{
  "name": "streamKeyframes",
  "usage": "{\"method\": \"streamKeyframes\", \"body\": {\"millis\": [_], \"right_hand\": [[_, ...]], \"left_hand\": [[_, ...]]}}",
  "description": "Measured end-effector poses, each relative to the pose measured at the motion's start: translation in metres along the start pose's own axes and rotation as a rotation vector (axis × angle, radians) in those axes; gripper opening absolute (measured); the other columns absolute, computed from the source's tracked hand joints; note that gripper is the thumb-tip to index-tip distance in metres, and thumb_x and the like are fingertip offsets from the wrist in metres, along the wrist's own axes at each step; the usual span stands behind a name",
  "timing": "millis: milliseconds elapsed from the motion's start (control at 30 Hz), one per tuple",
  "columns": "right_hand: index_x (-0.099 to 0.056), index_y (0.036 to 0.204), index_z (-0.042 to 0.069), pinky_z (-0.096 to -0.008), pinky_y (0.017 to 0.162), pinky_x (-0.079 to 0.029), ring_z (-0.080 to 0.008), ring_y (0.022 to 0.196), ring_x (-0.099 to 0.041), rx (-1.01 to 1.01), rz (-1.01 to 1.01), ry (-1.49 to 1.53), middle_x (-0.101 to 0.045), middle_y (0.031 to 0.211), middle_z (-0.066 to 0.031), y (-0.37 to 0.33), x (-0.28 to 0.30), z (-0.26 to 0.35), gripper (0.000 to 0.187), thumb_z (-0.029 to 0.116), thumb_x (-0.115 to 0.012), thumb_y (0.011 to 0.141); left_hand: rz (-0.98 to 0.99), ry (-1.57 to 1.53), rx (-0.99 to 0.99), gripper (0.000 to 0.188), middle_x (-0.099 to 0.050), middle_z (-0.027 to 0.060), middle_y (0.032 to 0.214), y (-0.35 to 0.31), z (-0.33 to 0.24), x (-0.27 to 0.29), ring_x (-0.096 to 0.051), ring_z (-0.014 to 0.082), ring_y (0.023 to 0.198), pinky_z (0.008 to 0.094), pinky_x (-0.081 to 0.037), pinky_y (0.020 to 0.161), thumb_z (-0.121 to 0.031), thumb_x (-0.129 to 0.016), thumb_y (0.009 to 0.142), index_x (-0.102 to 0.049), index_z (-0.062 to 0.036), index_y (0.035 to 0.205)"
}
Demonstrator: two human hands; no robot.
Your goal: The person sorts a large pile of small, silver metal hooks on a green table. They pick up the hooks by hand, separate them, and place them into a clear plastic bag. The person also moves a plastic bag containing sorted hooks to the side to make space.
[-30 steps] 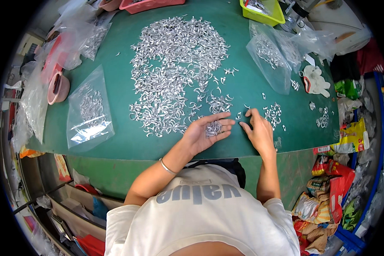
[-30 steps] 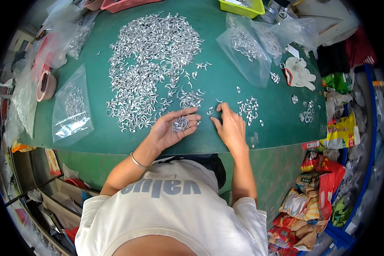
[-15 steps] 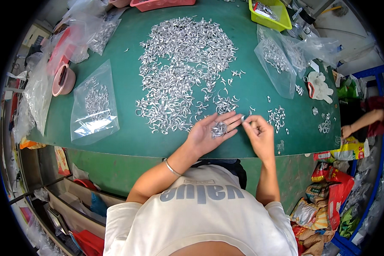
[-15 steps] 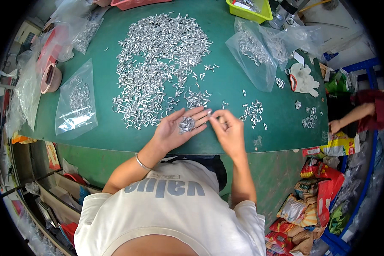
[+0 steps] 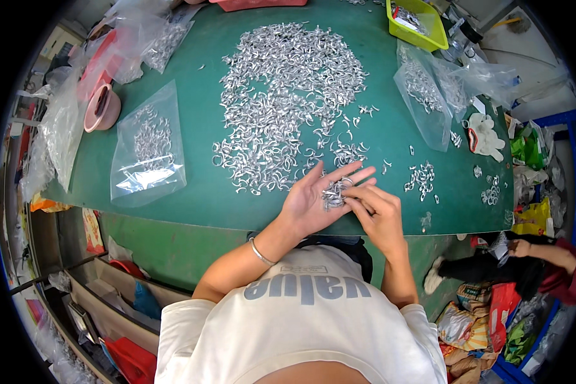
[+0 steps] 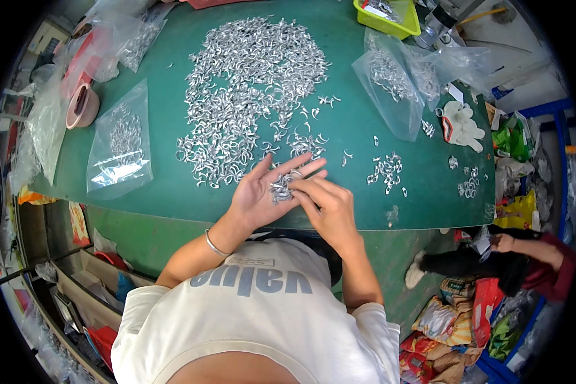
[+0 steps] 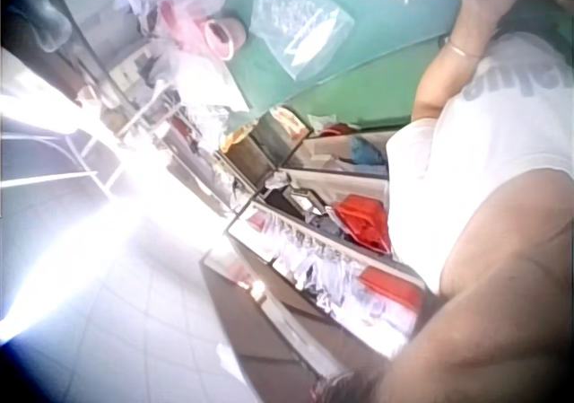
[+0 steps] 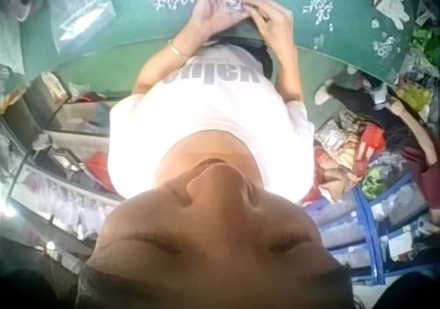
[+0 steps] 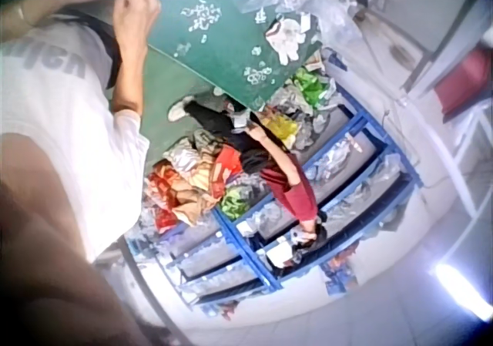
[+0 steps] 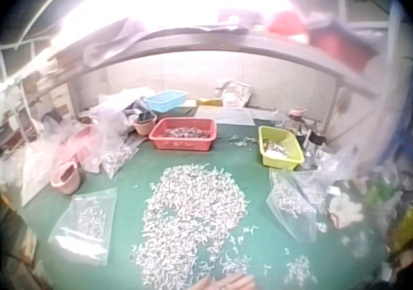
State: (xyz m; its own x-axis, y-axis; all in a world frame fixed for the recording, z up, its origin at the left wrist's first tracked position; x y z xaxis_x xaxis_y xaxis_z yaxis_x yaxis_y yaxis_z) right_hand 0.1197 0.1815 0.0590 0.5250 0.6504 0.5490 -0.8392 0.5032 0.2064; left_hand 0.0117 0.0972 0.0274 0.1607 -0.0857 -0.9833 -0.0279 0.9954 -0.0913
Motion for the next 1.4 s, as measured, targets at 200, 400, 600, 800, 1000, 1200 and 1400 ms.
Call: {"method": "streamKeyframes", "body": {"millis": [200, 400, 600, 800, 1000, 1200, 1400], "right_hand": [[-0.064, 0.091, 0.0, -0.0219, 0.049, -0.038, -0.0105, 0.047, -0.035, -0.143, -0.113, 0.121, -0.049, 0.06, -0.0043, 0.0, 0.001, -0.009, 0.017, -0.004, -0.064, 0.075], [-0.064, 0.091, 0.001, -0.0221, 0.049, -0.039, -0.0102, 0.047, -0.038, -0.126, -0.178, 0.095, -0.053, 0.061, -0.0049, 0.003, 0.003, 0.005, 0.016, -0.003, -0.064, 0.075], [-0.064, 0.089, 0.002, -0.0249, 0.047, -0.037, -0.0103, 0.048, -0.043, -0.065, -0.066, -0.058, -0.054, 0.061, -0.0071, 0.008, -0.001, 0.012, 0.015, -0.002, -0.066, 0.074], [-0.062, 0.086, 0.0, -0.0225, 0.044, -0.027, -0.0065, 0.049, -0.028, -0.176, -0.082, 0.163, -0.031, 0.054, 0.0006, 0.007, 0.0, 0.008, 0.013, -0.003, -0.066, 0.074], [-0.061, 0.085, -0.001, -0.0226, 0.044, -0.026, -0.0059, 0.048, -0.029, -0.167, -0.191, 0.11, -0.03, 0.053, 0.0011, 0.005, 0.003, 0.011, 0.011, -0.003, -0.065, 0.076], [-0.06, 0.085, 0.0, -0.0227, 0.043, -0.026, -0.0059, 0.048, -0.029, -0.186, -0.195, 0.083, -0.03, 0.053, 0.0009, 0.005, 0.0, 0.006, 0.011, -0.002, -0.066, 0.076], [-0.059, 0.085, 0.0, -0.0222, 0.044, -0.026, -0.0054, 0.05, -0.029, -0.172, -0.194, 0.115, -0.031, 0.054, 0.0014, 0.008, -0.003, 0.008, 0.011, -0.001, -0.066, 0.076]], "left_hand": [[0.001, -0.046, -0.021, 0.062, -0.018, 0.024, 0.145, -0.002, 0.0, -0.002, -0.022, 0.0363, 0.133, 0.0463, -0.018, 0.109, -0.038, -0.029, 0.096, -0.02, 0.0058, 0.138], [-0.02, -0.035, -0.023, 0.063, -0.019, 0.0241, 0.145, -0.003, 0.0, -0.009, -0.023, 0.0355, 0.133, 0.0466, -0.018, 0.11, -0.04, -0.027, 0.096, -0.019, 0.0068, 0.138], [-0.007, -0.011, -0.029, 0.063, -0.019, 0.0238, 0.144, -0.004, -0.001, -0.009, -0.023, 0.0333, 0.134, 0.0458, -0.018, 0.11, -0.039, -0.026, 0.096, -0.019, 0.0072, 0.138], [-0.001, 0.007, -0.028, 0.064, -0.024, 0.0226, 0.143, -0.005, -0.002, -0.01, -0.028, 0.0323, 0.131, 0.0443, -0.022, 0.109, -0.041, -0.031, 0.095, -0.022, 0.0054, 0.138], [0.002, 0.003, -0.03, 0.063, -0.023, 0.0237, 0.143, -0.006, -0.003, -0.011, -0.028, 0.0321, 0.131, 0.0438, -0.02, 0.11, -0.041, -0.03, 0.096, -0.021, 0.0054, 0.138], [0.0, -0.043, -0.034, 0.063, -0.024, 0.0236, 0.143, -0.006, -0.004, -0.012, -0.027, 0.0317, 0.132, 0.0436, -0.02, 0.11, -0.04, -0.029, 0.096, -0.021, 0.0059, 0.138], [0.016, -0.092, -0.049, 0.062, -0.019, 0.0249, 0.144, -0.009, -0.006, -0.005, -0.024, 0.0338, 0.133, 0.0469, -0.018, 0.11, -0.037, -0.036, 0.094, -0.021, 0.006, 0.137]]}}
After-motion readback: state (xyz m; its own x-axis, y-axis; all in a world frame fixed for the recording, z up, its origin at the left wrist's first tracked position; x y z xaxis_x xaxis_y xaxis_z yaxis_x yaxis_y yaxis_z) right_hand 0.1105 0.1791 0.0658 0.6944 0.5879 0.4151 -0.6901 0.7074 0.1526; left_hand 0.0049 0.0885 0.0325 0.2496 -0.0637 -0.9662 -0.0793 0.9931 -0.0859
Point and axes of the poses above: each hand's wrist, its own y-axis towards the middle knuckle, its own x-axis out of the back of the hand, z = x × y, the point moved 2 cm from there along y, towards the middle knuckle
